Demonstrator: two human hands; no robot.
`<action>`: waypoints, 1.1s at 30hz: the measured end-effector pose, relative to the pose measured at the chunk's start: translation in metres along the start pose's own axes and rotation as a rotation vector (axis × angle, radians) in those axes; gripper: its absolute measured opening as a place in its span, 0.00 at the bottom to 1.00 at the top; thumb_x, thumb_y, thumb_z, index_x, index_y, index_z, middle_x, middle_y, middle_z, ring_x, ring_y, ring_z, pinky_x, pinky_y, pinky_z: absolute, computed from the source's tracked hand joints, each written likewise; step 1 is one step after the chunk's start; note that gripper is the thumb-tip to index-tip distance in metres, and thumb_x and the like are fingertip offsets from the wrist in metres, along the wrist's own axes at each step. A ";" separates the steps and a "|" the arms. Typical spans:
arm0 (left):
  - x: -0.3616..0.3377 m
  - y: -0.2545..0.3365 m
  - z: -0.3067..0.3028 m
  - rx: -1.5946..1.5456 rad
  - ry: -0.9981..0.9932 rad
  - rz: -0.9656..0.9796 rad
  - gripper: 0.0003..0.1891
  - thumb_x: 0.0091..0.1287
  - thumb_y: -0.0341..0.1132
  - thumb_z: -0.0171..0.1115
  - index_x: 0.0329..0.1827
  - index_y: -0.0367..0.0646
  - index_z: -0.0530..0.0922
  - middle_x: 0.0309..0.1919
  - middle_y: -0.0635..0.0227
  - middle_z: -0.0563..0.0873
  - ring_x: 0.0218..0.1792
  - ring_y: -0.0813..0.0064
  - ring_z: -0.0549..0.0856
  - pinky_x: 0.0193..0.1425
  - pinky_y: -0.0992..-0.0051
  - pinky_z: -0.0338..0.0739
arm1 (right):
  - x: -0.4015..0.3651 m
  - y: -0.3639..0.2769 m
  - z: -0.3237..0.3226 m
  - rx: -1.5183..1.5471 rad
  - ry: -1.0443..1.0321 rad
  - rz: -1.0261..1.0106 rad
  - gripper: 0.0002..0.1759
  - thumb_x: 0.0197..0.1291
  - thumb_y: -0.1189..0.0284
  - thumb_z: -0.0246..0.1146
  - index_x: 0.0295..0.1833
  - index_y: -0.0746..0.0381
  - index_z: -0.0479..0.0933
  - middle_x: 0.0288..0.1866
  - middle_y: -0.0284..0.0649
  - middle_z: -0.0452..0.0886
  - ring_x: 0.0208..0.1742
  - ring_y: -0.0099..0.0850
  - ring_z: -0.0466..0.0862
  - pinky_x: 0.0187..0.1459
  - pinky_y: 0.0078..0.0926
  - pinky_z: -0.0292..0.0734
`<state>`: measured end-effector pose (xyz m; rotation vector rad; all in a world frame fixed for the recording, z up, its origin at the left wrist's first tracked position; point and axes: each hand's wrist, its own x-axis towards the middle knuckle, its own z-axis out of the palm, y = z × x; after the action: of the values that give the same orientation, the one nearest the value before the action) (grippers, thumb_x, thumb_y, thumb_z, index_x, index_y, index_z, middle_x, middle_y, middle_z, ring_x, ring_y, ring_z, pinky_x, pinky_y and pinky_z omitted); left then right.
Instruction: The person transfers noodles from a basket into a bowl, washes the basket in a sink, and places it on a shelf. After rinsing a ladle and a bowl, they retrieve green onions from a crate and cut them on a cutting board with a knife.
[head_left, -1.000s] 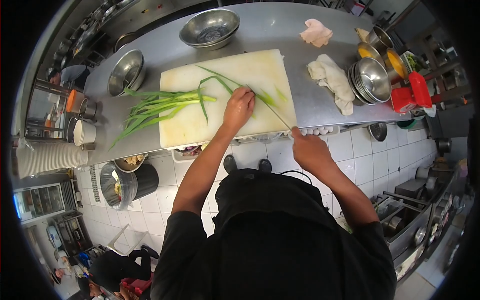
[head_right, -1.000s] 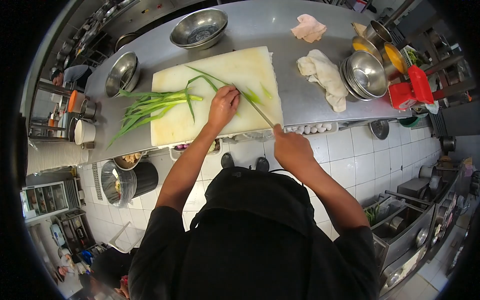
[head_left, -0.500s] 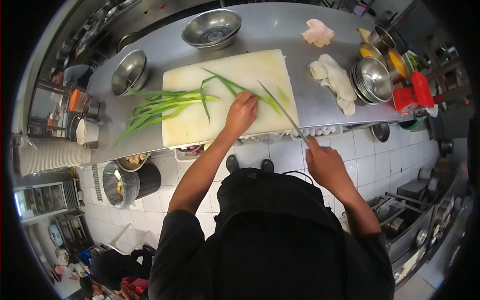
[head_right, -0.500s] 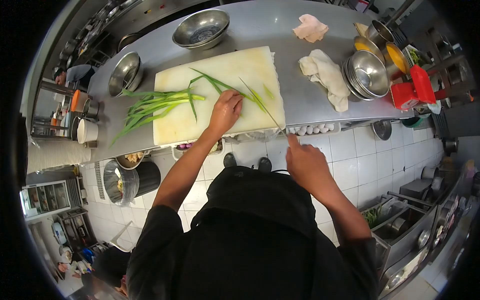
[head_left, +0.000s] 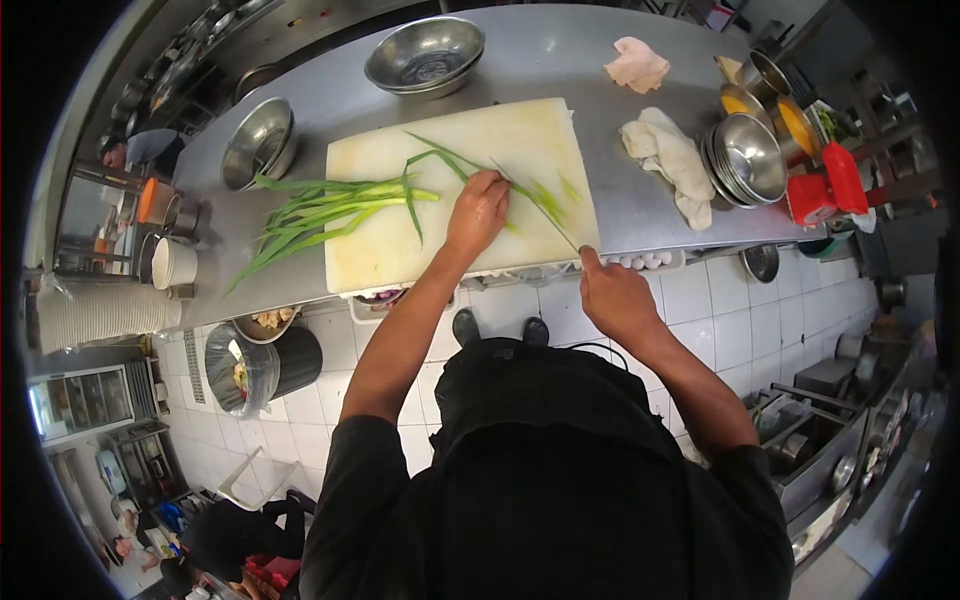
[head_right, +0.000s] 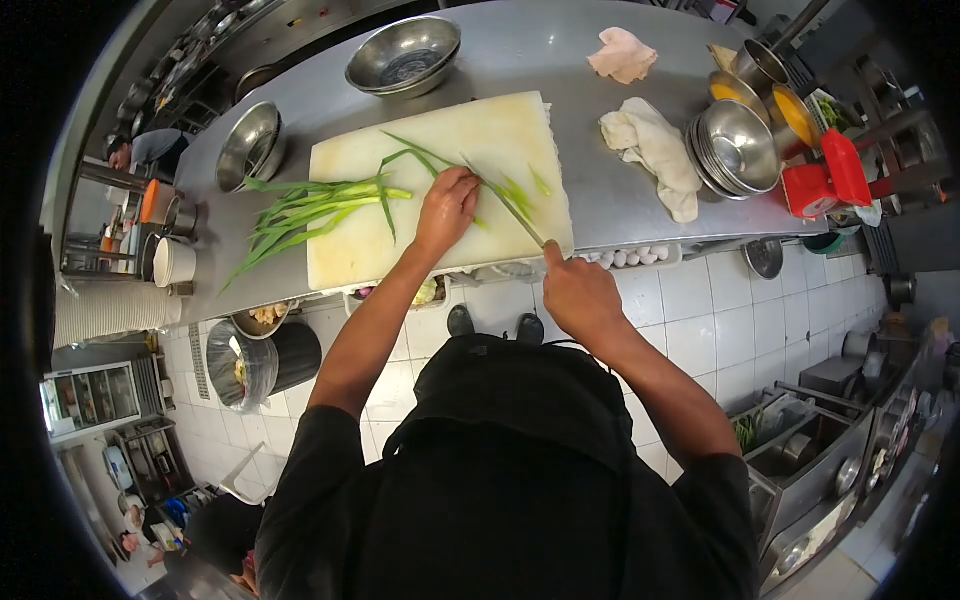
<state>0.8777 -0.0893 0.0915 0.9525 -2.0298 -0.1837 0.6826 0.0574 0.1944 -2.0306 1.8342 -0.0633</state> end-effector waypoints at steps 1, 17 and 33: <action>0.000 0.000 0.001 -0.006 -0.003 0.003 0.08 0.54 0.21 0.62 0.37 0.35 0.82 0.37 0.59 0.80 0.42 0.58 0.80 0.47 0.65 0.78 | 0.000 0.001 0.000 -0.015 -0.005 0.001 0.17 0.60 0.74 0.53 0.54 0.68 0.67 0.28 0.56 0.81 0.32 0.53 0.83 0.36 0.50 0.77; -0.001 0.001 -0.002 0.011 -0.035 -0.033 0.07 0.55 0.21 0.63 0.37 0.35 0.82 0.41 0.58 0.82 0.44 0.57 0.82 0.48 0.66 0.80 | -0.005 0.001 -0.009 -0.003 -0.071 0.002 0.16 0.58 0.74 0.53 0.51 0.68 0.67 0.29 0.58 0.82 0.34 0.56 0.84 0.38 0.53 0.78; -0.007 0.024 -0.006 -0.044 -0.109 0.022 0.10 0.51 0.19 0.62 0.37 0.34 0.81 0.39 0.58 0.79 0.43 0.57 0.79 0.49 0.64 0.77 | -0.036 0.014 -0.018 0.134 -0.009 0.050 0.13 0.65 0.70 0.52 0.50 0.68 0.68 0.26 0.58 0.80 0.30 0.59 0.81 0.36 0.57 0.74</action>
<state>0.8716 -0.0665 0.1014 0.9100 -2.1257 -0.2728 0.6594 0.0864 0.2145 -1.8903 1.8238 -0.1581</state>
